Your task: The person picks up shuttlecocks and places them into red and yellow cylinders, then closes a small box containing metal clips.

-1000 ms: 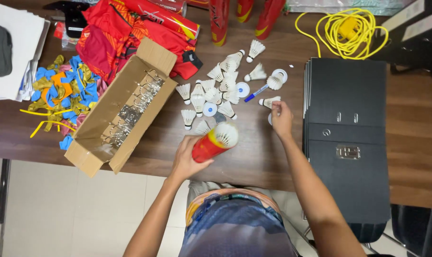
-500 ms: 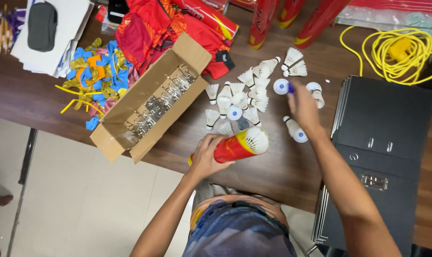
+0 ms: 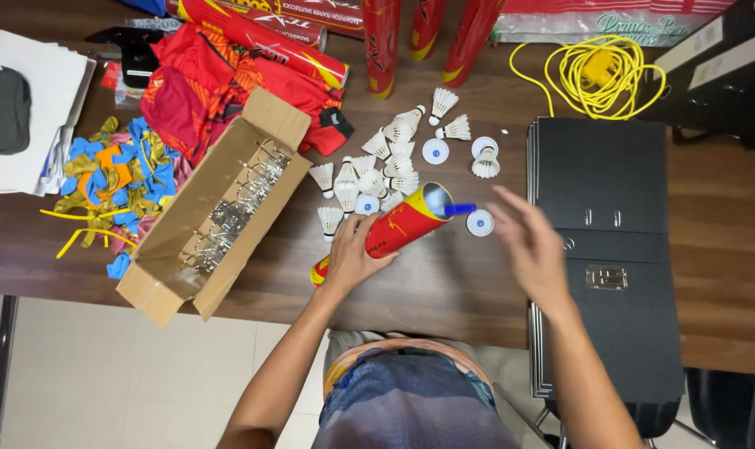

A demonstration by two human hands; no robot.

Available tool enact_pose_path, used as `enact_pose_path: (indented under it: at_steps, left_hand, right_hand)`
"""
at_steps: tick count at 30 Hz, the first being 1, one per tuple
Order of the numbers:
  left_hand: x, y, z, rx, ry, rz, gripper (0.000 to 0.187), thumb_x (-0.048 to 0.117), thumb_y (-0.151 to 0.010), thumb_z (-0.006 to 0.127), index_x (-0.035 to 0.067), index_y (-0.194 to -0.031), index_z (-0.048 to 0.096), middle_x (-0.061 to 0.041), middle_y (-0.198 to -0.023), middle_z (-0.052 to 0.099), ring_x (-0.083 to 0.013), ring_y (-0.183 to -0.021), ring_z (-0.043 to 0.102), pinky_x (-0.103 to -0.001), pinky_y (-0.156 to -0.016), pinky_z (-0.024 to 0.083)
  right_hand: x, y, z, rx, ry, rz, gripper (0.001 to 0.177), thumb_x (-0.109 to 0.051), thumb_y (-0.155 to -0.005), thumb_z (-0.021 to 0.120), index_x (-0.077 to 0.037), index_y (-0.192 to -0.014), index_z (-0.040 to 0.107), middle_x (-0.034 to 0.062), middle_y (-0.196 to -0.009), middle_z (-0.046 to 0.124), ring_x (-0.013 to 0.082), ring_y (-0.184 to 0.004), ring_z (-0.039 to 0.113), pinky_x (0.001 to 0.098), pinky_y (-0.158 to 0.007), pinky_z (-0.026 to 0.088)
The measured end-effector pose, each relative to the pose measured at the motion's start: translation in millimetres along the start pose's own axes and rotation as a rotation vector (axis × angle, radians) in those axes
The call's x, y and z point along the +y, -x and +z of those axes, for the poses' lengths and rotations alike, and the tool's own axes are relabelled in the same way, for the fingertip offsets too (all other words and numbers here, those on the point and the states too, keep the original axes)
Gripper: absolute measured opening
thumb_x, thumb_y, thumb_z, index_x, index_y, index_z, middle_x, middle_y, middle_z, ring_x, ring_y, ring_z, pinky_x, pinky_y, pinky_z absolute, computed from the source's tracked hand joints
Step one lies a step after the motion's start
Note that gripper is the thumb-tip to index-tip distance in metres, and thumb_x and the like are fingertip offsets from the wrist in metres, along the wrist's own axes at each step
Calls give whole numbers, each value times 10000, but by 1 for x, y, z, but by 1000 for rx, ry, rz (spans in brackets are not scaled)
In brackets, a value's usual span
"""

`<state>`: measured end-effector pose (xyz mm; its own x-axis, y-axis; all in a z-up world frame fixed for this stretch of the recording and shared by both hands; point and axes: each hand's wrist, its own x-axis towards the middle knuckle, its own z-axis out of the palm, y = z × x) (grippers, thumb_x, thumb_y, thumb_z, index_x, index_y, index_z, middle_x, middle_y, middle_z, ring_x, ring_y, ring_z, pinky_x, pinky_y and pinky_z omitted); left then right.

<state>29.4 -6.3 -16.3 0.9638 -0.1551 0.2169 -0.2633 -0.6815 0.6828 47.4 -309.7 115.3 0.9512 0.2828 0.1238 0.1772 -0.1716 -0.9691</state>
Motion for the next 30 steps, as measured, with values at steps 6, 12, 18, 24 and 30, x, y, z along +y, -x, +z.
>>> enact_pose_path:
  at_steps: [6,12,18,24,30]
  left_hand:
    - [3,-11,-49,15,-109,46,777,376,-667,919,110,-1330,613,-131,-1128,575,-340,-1064,585,-466,-884,462]
    - [76,-63,-133,-335,-518,333,746,386,-659,846,160,-1329,612,-117,-1031,561,-290,-953,566,-423,-773,412]
    - [151,-90,-138,-473,-1325,918,359,274,-889,546,141,-1212,630,-52,-1044,561,-227,-1041,544,-349,-822,402]
    - [163,-99,-151,-524,-1538,1100,275,279,-934,531,122,-1115,666,-85,-1055,569,-264,-1068,536,-391,-881,388]
    - [116,-93,-197,-309,-1072,731,388,253,-874,691,166,-1246,620,-67,-1095,568,-228,-1057,564,-366,-889,425]
  right_hand:
    - [103,50,-28,551,-407,249,294,-240,-1149,420,-13,-1318,501,212,-1384,614,345,-1196,667,454,-997,582]
    - [190,77,61,233,-976,808,461,-392,-1057,452,-37,-1348,498,252,-1361,581,357,-1199,631,504,-1044,520]
    - [184,44,136,16,-1350,886,579,-502,-983,411,-138,-1425,500,165,-1393,603,369,-1185,654,466,-986,522]
    - [244,62,124,119,-1428,901,540,-515,-987,461,-143,-1373,524,122,-1313,625,257,-1067,692,388,-792,595]
    - [279,116,48,47,-1153,719,300,-155,-1032,594,-14,-1297,592,132,-1046,693,128,-852,668,209,-688,514]
